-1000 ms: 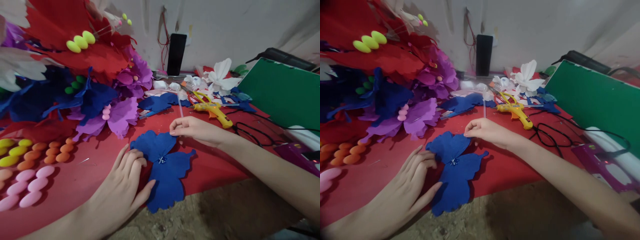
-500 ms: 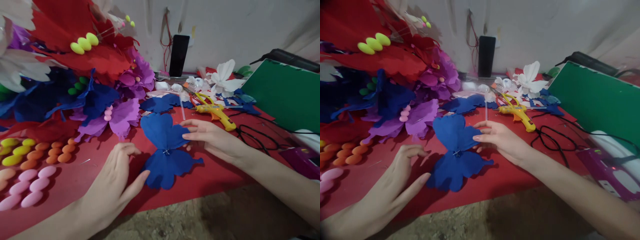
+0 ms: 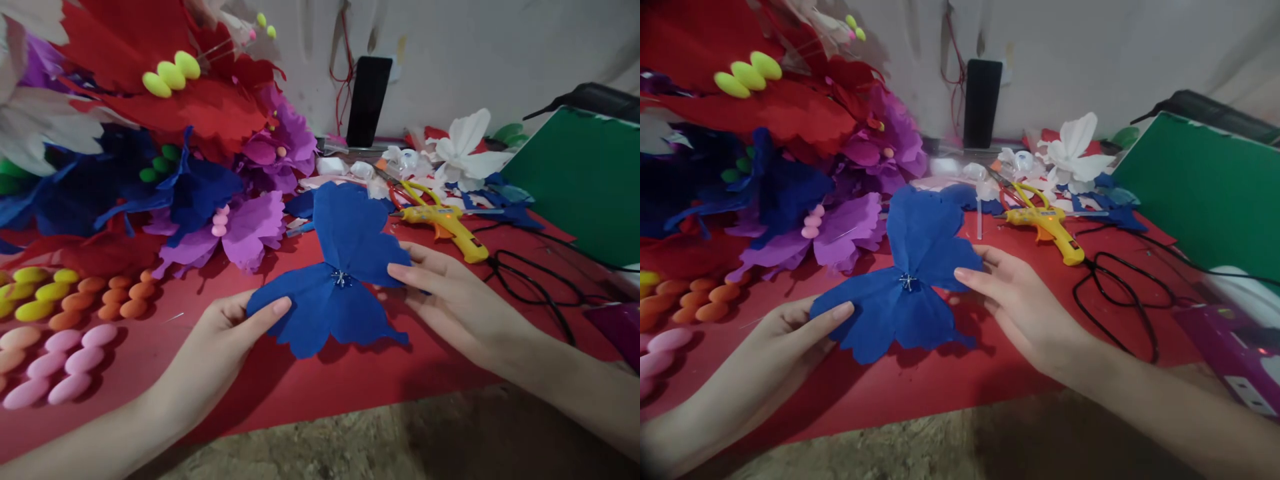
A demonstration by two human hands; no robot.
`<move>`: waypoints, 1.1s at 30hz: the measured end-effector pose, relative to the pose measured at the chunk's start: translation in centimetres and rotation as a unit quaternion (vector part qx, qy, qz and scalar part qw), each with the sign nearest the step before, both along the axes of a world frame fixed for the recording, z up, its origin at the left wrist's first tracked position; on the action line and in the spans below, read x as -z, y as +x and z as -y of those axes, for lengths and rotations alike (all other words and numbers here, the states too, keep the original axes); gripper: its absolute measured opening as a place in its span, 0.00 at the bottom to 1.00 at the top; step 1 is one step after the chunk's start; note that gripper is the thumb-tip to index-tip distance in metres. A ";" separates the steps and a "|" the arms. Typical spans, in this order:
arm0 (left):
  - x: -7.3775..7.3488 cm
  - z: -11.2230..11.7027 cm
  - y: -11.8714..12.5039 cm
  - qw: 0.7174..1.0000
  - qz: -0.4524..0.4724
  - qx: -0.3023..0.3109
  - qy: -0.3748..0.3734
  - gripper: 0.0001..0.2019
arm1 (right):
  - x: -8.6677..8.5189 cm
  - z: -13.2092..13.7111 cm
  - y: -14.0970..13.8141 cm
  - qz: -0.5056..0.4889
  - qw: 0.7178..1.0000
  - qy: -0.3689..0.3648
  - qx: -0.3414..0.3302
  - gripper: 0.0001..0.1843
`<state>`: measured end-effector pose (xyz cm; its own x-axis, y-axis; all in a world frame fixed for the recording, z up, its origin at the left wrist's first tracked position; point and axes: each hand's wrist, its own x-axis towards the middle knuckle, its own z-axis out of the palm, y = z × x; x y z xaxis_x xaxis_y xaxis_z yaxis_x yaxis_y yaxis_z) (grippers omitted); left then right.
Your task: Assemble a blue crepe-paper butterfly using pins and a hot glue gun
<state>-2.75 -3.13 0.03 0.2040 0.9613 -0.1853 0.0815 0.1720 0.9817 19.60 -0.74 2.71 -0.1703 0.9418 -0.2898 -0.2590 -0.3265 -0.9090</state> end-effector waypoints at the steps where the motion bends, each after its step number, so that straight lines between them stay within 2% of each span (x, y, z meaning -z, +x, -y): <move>1: 0.1 0.1 0.1 1.000 0.011 -0.001 -0.004 0.13 | 0.1 0.1 0.0 0.015 1.000 0.004 -0.011 0.12; 7: 0.0 0.3 0.4 0.999 0.042 -0.003 -0.024 0.12 | 0.4 0.3 0.5 0.134 0.988 0.037 -0.062 0.11; 11: -0.1 0.4 0.5 0.998 0.047 -0.006 -0.032 0.14 | 0.3 0.4 0.7 0.176 0.978 0.066 -0.087 0.11; 24: 0.3 0.5 0.2 0.998 0.044 0.005 -0.037 0.09 | 0.4 0.9 0.4 0.221 0.972 0.056 -0.054 0.12; 33: 0.4 0.5 0.2 0.999 0.029 -0.005 -0.027 0.11 | 0.4 1.1 0.3 0.205 0.977 0.035 -0.055 0.10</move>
<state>-2.53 -3.65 -0.37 0.2060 0.9523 -0.2253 0.0231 0.2255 0.9740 19.91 -1.79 2.33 -0.1557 0.9444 -0.2898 0.1643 -0.2645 -0.9503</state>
